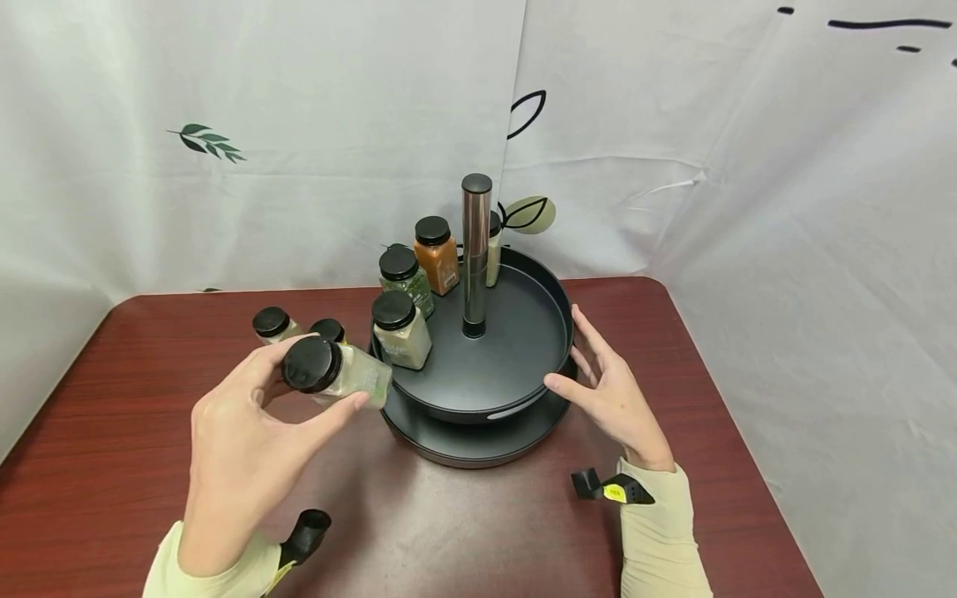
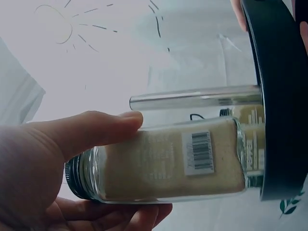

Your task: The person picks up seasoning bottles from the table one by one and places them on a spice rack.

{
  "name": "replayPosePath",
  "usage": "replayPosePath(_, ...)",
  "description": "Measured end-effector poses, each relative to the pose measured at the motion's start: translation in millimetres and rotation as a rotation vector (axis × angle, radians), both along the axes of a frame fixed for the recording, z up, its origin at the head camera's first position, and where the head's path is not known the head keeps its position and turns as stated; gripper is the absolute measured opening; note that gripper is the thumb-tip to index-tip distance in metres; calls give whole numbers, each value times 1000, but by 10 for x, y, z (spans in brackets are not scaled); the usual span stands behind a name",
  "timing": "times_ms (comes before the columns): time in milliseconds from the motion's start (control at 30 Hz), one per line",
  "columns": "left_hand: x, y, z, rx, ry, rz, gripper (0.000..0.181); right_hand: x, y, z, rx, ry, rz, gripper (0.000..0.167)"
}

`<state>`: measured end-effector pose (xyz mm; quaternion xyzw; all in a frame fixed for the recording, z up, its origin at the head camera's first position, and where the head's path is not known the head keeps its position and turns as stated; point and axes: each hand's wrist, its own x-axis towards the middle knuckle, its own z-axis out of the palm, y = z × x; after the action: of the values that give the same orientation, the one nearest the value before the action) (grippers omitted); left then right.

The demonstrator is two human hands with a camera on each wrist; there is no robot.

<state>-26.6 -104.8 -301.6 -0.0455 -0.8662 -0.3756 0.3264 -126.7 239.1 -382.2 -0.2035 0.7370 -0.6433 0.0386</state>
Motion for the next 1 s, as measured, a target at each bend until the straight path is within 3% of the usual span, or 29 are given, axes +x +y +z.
replayPosePath(167, -36, 98, 27, 25, 7, -66, 60, -1, -2, -3, -4, 2, 2, 87)
replayPosePath(367, -110, 218, 26, 13, 6, -77, 63, 2, -6, 1, -21, 2, 6, 86)
replayPosePath(1000, -295, 530, -142, 55, -58, -129, 65, 1, 0, -12, -17, -2, 9, 86)
